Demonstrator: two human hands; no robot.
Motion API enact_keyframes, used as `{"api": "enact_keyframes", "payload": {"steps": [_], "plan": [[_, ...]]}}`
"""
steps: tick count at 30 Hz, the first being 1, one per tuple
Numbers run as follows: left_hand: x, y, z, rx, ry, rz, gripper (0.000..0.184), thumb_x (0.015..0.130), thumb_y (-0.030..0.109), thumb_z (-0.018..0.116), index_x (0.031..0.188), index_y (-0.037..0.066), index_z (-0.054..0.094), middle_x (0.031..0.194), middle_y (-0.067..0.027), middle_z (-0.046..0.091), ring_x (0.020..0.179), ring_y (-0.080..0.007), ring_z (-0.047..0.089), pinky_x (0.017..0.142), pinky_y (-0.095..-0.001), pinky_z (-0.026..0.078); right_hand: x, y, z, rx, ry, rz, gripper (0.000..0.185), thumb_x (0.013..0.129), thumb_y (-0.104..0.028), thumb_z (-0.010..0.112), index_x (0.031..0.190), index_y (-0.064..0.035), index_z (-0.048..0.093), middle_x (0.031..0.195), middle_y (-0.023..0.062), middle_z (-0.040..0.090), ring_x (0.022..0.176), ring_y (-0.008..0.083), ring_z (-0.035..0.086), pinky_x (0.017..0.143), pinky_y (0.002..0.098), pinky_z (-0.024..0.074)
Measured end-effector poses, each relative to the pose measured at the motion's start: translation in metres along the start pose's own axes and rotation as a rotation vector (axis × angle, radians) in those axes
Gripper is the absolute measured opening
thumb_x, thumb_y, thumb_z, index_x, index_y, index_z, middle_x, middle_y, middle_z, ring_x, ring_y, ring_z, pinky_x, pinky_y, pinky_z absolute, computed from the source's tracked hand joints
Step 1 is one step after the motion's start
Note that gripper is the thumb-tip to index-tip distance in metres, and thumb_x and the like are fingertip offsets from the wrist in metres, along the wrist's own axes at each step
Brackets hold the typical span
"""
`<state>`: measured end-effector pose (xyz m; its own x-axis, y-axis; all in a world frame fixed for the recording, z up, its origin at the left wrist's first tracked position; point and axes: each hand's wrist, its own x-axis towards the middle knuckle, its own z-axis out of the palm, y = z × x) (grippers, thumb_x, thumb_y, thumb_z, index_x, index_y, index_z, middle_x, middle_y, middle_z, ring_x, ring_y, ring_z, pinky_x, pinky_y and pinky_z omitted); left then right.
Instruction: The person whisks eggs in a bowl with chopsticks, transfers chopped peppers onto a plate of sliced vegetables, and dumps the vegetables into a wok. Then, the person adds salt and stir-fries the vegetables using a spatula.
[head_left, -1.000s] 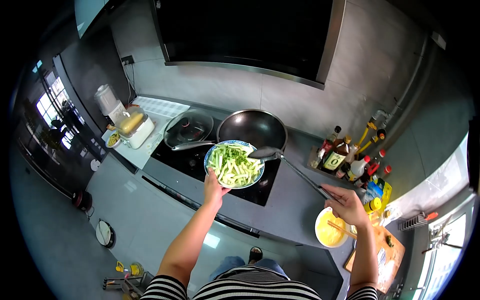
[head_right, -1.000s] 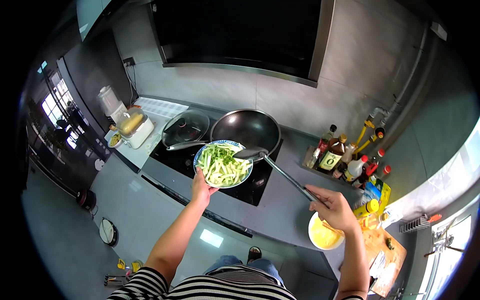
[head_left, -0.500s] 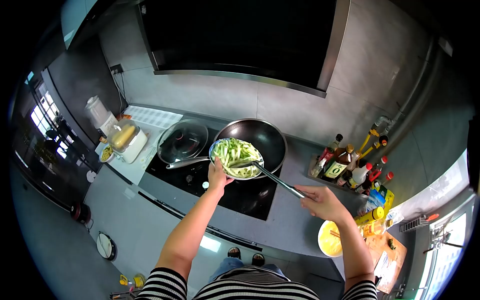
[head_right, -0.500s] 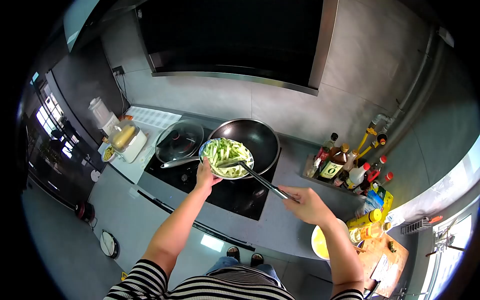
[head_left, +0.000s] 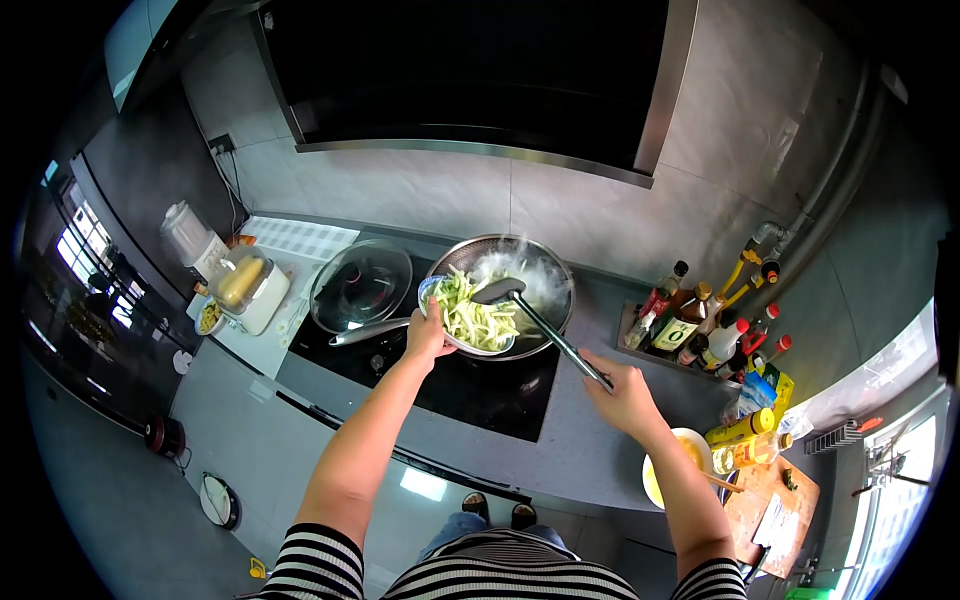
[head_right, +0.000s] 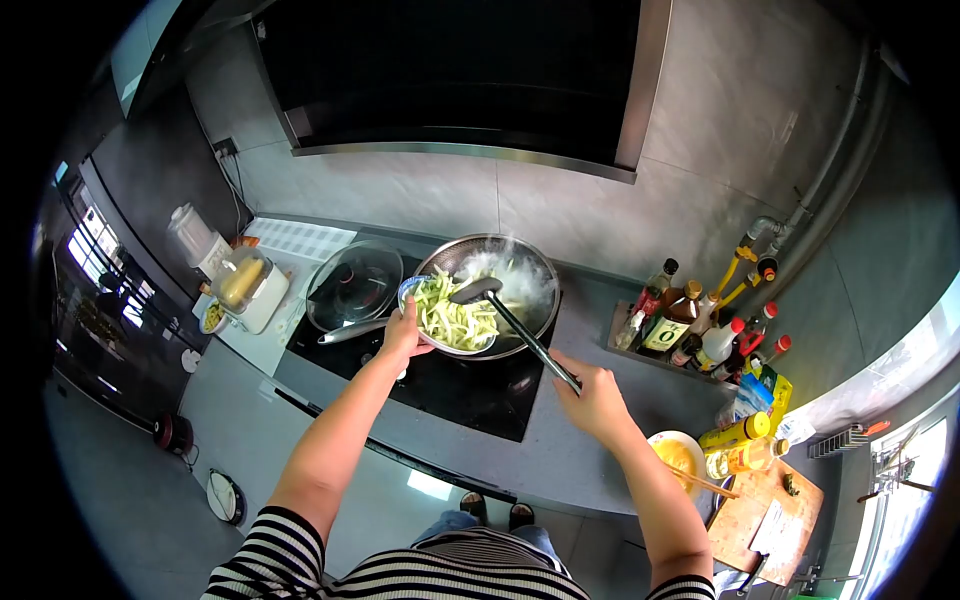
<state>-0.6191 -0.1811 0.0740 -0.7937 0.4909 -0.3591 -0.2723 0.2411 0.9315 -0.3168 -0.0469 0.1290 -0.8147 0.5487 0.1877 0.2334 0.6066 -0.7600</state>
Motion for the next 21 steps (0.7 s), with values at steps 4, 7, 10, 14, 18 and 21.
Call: {"api": "enact_keyframes", "payload": {"steps": [4, 7, 10, 14, 18, 21], "plan": [[-0.003, 0.000, 0.001, 0.037, 0.016, 0.014, 0.055, 0.099, 0.054, 0.036, 0.124, 0.007, 0.043, 0.108, -0.0118, 0.061, 0.089, -0.0228, 0.066, 0.073, -0.0445, 0.059, 0.006, -0.008, 0.009, 0.021, -0.029, -0.230, 0.043, 0.082, -0.002, 0.061, 0.124, -0.0053, 0.060, 0.106, 0.0209, 0.066, 0.087, 0.0363, 0.065, 0.079, 0.0380, 0.0520], [0.002, 0.000, 0.000, 0.025, 0.040, 0.015, 0.055, 0.098, 0.055, 0.036, 0.123, 0.006, 0.043, 0.108, -0.0124, 0.061, 0.086, -0.0226, 0.066, 0.071, -0.0435, 0.059, 0.012, -0.002, 0.025, -0.062, -0.057, -0.245, 0.044, 0.081, -0.005, 0.062, 0.125, -0.0087, 0.059, 0.095, 0.0168, 0.066, 0.081, 0.0368, 0.064, 0.073, 0.0412, 0.0522], [0.009, 0.001, -0.004, 0.034, 0.054, 0.025, 0.053, 0.099, 0.052, 0.038, 0.121, 0.005, 0.043, 0.107, -0.0139, 0.060, 0.083, -0.0238, 0.066, 0.068, -0.0434, 0.060, 0.012, 0.014, 0.025, -0.315, -0.047, -0.266, 0.050, 0.082, -0.007, 0.061, 0.131, -0.0132, 0.055, 0.090, 0.0135, 0.062, 0.075, 0.0350, 0.063, 0.068, 0.0428, 0.0524], [0.010, 0.005, -0.010, 0.063, 0.092, 0.022, 0.048, 0.099, 0.047, 0.041, 0.122, 0.004, 0.042, 0.110, -0.0153, 0.059, 0.088, -0.0262, 0.066, 0.068, -0.0442, 0.060, 0.009, 0.036, 0.023, -0.579, -0.084, -0.261, 0.057, 0.080, -0.007, 0.060, 0.136, -0.0182, 0.050, 0.092, 0.0112, 0.059, 0.073, 0.0336, 0.063, 0.065, 0.0423, 0.0537], [-0.005, 0.013, -0.020, 0.019, 0.060, 0.007, 0.046, 0.101, 0.045, 0.039, 0.126, 0.007, 0.039, 0.115, -0.0143, 0.058, 0.094, -0.0261, 0.065, 0.079, -0.0484, 0.057, 0.006, 0.035, 0.021, -0.617, -0.001, -0.209, 0.058, 0.080, -0.007, 0.061, 0.136, -0.0202, 0.050, 0.092, 0.0097, 0.059, 0.072, 0.0324, 0.063, 0.064, 0.0411, 0.0543], [-0.009, 0.017, -0.026, -0.023, 0.035, -0.024, 0.039, 0.102, 0.037, 0.040, 0.125, 0.006, 0.038, 0.114, -0.0144, 0.058, 0.092, -0.0262, 0.066, 0.074, -0.0457, 0.059, 0.013, 0.026, 0.028, -0.458, 0.119, -0.304, 0.053, 0.082, -0.010, 0.061, 0.134, -0.0206, 0.052, 0.092, 0.0085, 0.059, 0.071, 0.0311, 0.064, 0.063, 0.0407, 0.0544]]}}
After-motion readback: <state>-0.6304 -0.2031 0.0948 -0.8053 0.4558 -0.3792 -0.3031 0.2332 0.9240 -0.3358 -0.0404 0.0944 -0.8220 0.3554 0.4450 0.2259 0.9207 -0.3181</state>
